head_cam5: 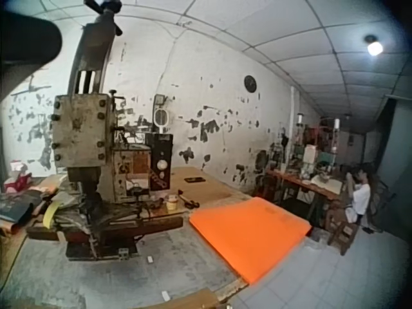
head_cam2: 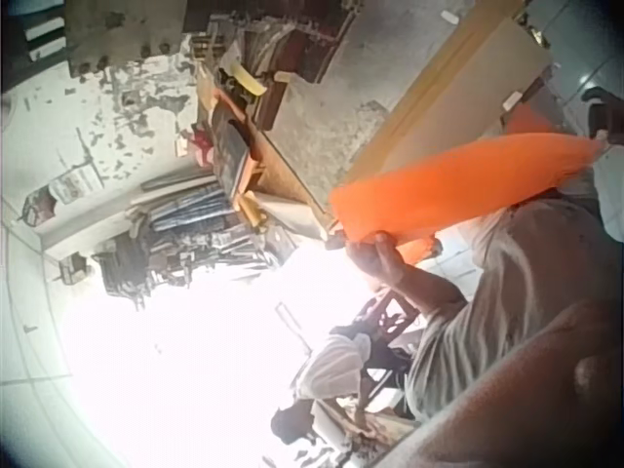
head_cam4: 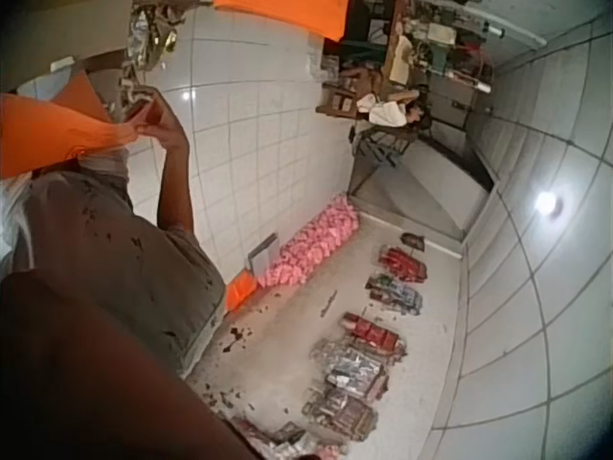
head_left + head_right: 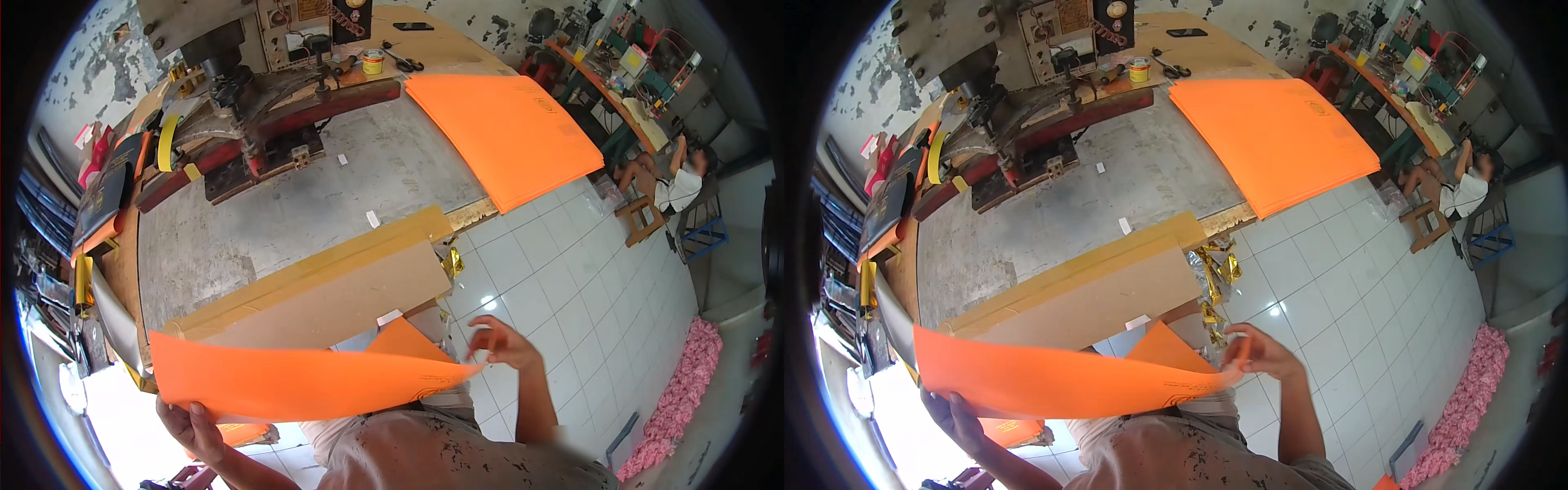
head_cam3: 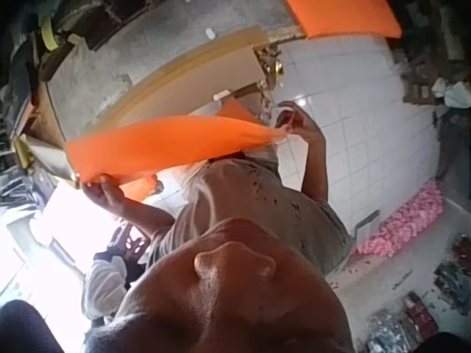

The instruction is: The person positions an orange folder onto a printing press bed and then places a strip of gold foil over the folder to apply a logo and text.

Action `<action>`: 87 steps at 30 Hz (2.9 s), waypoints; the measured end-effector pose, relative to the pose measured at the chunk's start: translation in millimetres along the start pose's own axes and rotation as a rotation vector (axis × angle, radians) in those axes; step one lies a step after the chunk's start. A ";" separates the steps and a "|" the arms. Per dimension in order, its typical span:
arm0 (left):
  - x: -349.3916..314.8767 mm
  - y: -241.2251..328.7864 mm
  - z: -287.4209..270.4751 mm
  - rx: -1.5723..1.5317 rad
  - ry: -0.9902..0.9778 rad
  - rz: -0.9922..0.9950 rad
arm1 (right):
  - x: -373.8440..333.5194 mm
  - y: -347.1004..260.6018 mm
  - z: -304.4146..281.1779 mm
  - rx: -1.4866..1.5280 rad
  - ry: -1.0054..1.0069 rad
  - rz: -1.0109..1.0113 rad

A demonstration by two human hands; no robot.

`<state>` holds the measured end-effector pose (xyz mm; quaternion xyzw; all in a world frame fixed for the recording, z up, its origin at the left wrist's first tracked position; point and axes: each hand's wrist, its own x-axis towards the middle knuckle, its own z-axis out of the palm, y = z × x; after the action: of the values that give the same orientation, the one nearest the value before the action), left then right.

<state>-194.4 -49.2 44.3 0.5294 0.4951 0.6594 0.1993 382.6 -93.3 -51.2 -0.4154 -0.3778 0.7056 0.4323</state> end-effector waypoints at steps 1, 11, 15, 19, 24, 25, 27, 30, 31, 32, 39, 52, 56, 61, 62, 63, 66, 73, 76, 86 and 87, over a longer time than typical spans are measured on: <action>0.9 2.8 2.9 0.002 -0.004 0.005 | -18.1 -10.3 -14.0 -0.147 -0.051 0.044; 34.6 71.4 155.5 0.075 -0.825 -0.253 | -61.4 -242.9 -86.5 -0.685 0.761 -0.546; 61.7 90.8 278.5 -0.233 -0.955 -0.473 | 4.2 -382.1 -160.1 -0.936 0.743 -0.387; 110.7 75.6 421.3 -0.399 -0.844 -0.625 | 114.2 -472.9 -239.3 -1.831 1.355 -0.594; 92.3 49.4 424.7 -0.535 -0.512 -0.485 | 210.6 -355.1 -200.1 -1.503 0.762 -0.287; 85.8 43.9 391.9 -0.421 -0.632 -0.354 | 209.4 -323.2 -176.8 -1.653 0.576 -0.099; 71.5 48.5 325.7 -0.246 -0.831 -0.133 | 189.2 -257.9 -160.6 -1.840 0.642 -0.005; 64.4 41.2 225.8 0.121 -0.890 0.085 | 175.4 -231.7 -159.0 -1.653 0.736 -0.085; 61.4 31.9 199.1 0.210 -0.812 0.069 | 179.3 -229.4 -157.9 -1.652 0.743 -0.072; 61.0 27.2 170.8 0.314 -0.725 0.058 | 191.9 -231.0 -152.0 -1.660 0.727 -0.064; 42.4 -19.6 58.4 0.713 -0.318 0.143 | 267.0 -244.0 -127.8 -1.666 0.686 -0.042; 38.5 93.7 106.8 -1.402 -1.518 0.481 | 278.0 -244.9 -110.7 -1.660 0.759 -0.038; 22.2 98.8 120.9 -1.585 -1.476 0.563 | 262.6 -228.3 -67.1 -1.608 0.813 -0.306; 18.3 101.8 132.8 -1.663 -1.494 0.575 | 218.2 -165.0 19.4 -1.424 0.629 -0.755; 18.9 100.7 135.2 -1.657 -1.505 0.556 | 216.4 -157.8 23.5 -1.359 0.605 -0.773; 16.8 101.4 139.3 -1.658 -1.516 0.539 | 217.2 -152.5 20.6 -1.357 0.607 -0.771; 19.9 101.1 149.6 -1.639 -1.533 0.498 | 223.6 -142.2 11.4 -1.246 0.716 -0.799; 20.8 99.7 159.9 -1.620 -1.553 0.415 | 225.8 -139.9 18.4 -1.178 0.829 -0.762; 22.9 98.8 164.1 -1.610 -1.558 0.396 | 224.6 -140.9 15.1 -1.222 0.799 -0.805; 27.0 97.7 166.8 -1.590 -1.582 0.354 | 225.2 -140.7 18.6 -1.230 0.809 -0.803; 27.4 98.3 167.0 -1.596 -1.584 0.355 | 224.8 -140.9 18.5 -1.228 0.810 -0.804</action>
<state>-28.9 3.9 134.5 0.5819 -0.4128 0.2855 0.6399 344.3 159.2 23.0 -0.6321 -0.6297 -0.0373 0.4500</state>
